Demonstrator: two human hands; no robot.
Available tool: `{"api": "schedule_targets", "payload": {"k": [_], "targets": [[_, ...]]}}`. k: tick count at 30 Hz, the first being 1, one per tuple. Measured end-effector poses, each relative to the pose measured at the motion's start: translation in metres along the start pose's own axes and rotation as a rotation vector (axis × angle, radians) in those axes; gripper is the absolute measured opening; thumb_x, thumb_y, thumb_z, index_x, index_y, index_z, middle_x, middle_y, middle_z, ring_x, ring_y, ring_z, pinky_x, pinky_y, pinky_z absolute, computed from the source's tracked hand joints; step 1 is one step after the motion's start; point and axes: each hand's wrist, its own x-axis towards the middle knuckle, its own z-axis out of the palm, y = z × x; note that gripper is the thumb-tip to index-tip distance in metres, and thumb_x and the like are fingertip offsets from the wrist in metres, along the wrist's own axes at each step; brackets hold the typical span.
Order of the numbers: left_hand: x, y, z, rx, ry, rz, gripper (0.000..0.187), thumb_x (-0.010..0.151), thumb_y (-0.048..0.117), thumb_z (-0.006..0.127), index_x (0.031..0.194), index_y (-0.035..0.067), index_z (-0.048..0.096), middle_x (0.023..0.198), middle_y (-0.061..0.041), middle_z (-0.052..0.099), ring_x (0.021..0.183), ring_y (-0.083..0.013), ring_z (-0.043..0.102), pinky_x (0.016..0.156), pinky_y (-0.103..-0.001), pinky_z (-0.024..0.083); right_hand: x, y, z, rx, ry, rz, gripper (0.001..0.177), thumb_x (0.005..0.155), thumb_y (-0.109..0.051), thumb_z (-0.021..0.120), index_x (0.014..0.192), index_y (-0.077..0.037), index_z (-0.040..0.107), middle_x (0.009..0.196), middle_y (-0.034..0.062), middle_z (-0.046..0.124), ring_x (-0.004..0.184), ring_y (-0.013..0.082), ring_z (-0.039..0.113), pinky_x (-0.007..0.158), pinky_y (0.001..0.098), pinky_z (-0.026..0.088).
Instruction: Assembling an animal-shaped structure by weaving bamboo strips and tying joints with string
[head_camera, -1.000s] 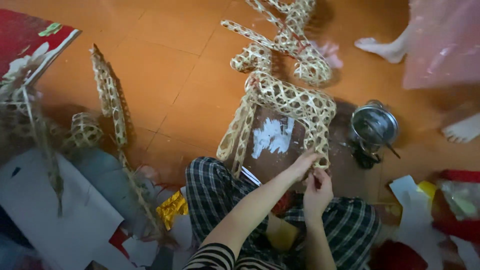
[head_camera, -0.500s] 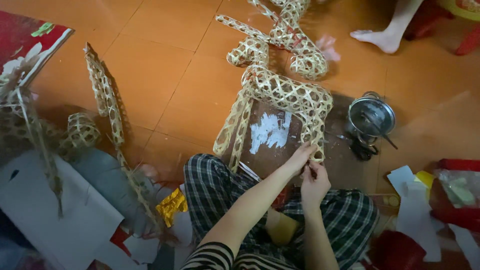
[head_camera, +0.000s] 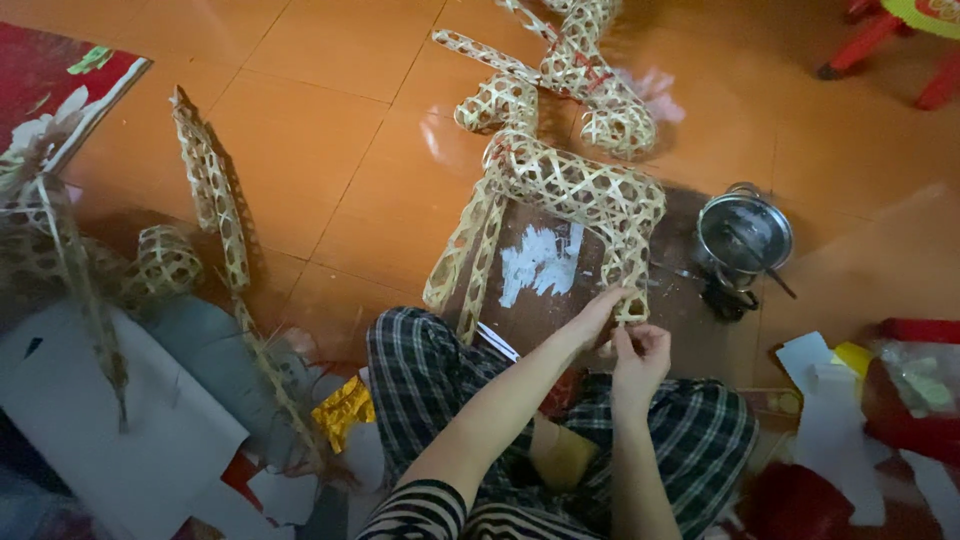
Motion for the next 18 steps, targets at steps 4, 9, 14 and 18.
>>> {"api": "schedule_targets", "payload": {"k": [4, 9, 14, 18], "targets": [[0.063, -0.059, -0.026, -0.256, 0.099, 0.048, 0.060, 0.098, 0.030, 0.078, 0.148, 0.002, 0.061, 0.142, -0.022, 0.055, 0.127, -0.0393, 0.061, 0.104, -0.060, 0.053, 0.005, 0.003, 0.005, -0.001, 0.028, 0.016, 0.029, 0.097, 0.008, 0.079, 0.106, -0.008, 0.057, 0.094, 0.0052, 0.070, 0.079, 0.0111, 0.064, 0.072, 0.0283, 0.052], [0.023, -0.036, -0.019, 0.215, 0.070, 0.143, 0.048, 0.102, 0.040, 0.068, 0.130, 0.002, 0.071, 0.143, -0.027, 0.063, 0.137, -0.0387, 0.055, 0.122, -0.057, 0.039, 0.003, 0.007, 0.003, 0.056, 0.042, 0.044, 0.032, 0.095, 0.009, 0.081, 0.103, -0.011, 0.057, 0.093, 0.0040, 0.070, 0.078, 0.0088, 0.066, 0.071, 0.0237, 0.052], [0.047, -0.071, -0.040, 0.185, 0.039, 0.245, 0.035, 0.102, 0.028, 0.066, 0.129, 0.007, 0.072, 0.138, -0.015, 0.064, 0.132, -0.0307, 0.057, 0.119, -0.052, 0.042, -0.006, 0.018, 0.000, 0.003, 0.023, -0.009, 0.028, 0.095, 0.009, 0.082, 0.107, -0.008, 0.062, 0.100, 0.0113, 0.071, 0.091, 0.0192, 0.071, 0.083, 0.0350, 0.056], [-0.004, -0.023, -0.014, 0.208, 0.042, 0.276, 0.033, 0.101, 0.025, 0.067, 0.127, 0.006, 0.070, 0.132, -0.015, 0.066, 0.126, -0.0305, 0.060, 0.112, -0.051, 0.047, -0.014, 0.002, 0.006, 0.010, 0.017, 0.009, 0.023, 0.100, 0.008, 0.078, 0.104, -0.008, 0.062, 0.093, 0.0084, 0.072, 0.081, 0.0156, 0.071, 0.080, 0.0347, 0.056]]}}
